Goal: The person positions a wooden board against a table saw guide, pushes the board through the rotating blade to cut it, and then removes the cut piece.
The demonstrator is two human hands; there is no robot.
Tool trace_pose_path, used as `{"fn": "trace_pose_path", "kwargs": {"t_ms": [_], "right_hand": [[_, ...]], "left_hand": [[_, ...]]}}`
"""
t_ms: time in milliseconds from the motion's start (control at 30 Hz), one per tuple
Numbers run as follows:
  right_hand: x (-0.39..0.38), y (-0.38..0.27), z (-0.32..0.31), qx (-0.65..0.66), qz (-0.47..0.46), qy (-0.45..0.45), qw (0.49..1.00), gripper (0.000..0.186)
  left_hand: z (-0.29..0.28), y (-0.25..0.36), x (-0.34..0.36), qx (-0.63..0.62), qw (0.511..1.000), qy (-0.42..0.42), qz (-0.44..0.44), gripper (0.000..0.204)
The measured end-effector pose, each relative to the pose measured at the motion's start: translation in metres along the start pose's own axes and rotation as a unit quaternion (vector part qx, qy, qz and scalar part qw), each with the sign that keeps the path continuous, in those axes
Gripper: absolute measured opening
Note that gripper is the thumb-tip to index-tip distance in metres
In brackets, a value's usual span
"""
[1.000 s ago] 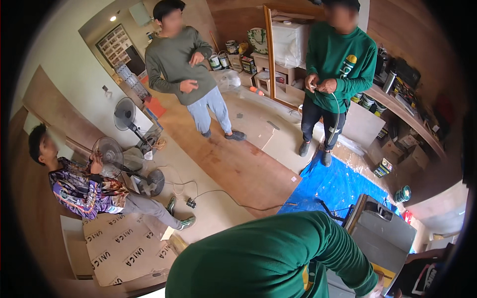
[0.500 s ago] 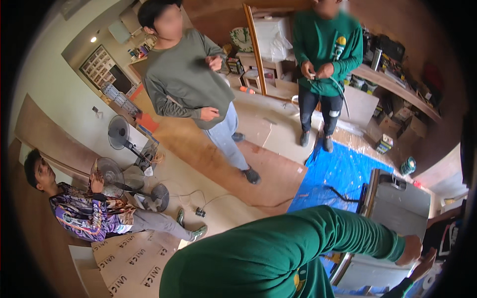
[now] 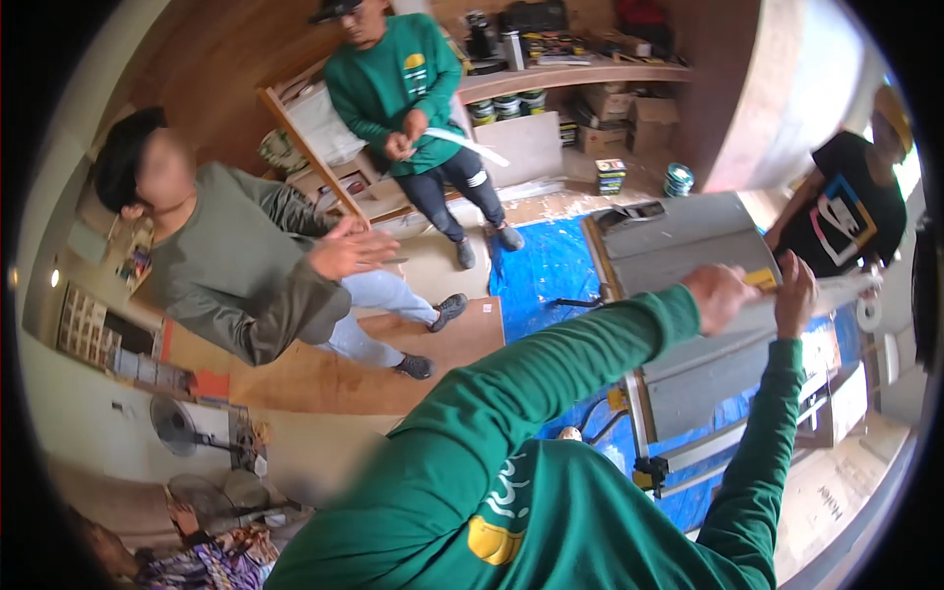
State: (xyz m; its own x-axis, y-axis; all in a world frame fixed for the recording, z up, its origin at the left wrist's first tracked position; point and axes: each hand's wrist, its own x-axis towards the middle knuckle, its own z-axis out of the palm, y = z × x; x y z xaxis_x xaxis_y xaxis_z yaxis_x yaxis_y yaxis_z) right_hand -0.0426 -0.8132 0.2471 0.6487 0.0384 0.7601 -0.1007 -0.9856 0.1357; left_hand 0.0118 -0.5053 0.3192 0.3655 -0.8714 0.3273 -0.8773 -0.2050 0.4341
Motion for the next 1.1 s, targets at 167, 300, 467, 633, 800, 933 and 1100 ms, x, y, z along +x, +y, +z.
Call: {"fn": "trace_pose_path", "kwargs": {"t_ms": [167,300,467,633,800,933,1100], "right_hand": [[0.028,-0.061,-0.024,0.095,0.135,0.059,0.984,0.029],[0.037,-0.073,-0.034,0.166,0.164,0.131,0.963,0.032],[0.024,-0.073,-0.038,0.153,0.179,0.153,0.960,0.031],[0.019,-0.072,-0.035,0.132,0.182,0.105,0.969,0.033],[0.019,-0.076,-0.032,0.107,0.178,0.113,0.972,0.032],[0.018,-0.071,-0.025,0.108,0.175,0.124,0.971,0.032],[0.017,-0.072,-0.023,0.116,0.164,0.117,0.973,0.032]], "left_hand": [[0.006,-0.017,-0.009,-0.021,0.992,0.101,0.072,0.040],[-0.015,0.008,-0.016,-0.140,0.981,0.132,-0.005,0.018],[-0.014,0.017,-0.026,-0.092,0.986,0.131,-0.051,0.016],[-0.018,0.020,-0.044,-0.069,0.983,0.161,-0.059,0.017],[-0.031,0.021,-0.069,0.006,0.986,0.157,-0.061,0.019],[-0.034,0.013,-0.076,0.060,0.983,0.171,-0.014,0.019],[-0.038,0.012,-0.081,0.036,0.987,0.153,-0.038,0.022]]}}
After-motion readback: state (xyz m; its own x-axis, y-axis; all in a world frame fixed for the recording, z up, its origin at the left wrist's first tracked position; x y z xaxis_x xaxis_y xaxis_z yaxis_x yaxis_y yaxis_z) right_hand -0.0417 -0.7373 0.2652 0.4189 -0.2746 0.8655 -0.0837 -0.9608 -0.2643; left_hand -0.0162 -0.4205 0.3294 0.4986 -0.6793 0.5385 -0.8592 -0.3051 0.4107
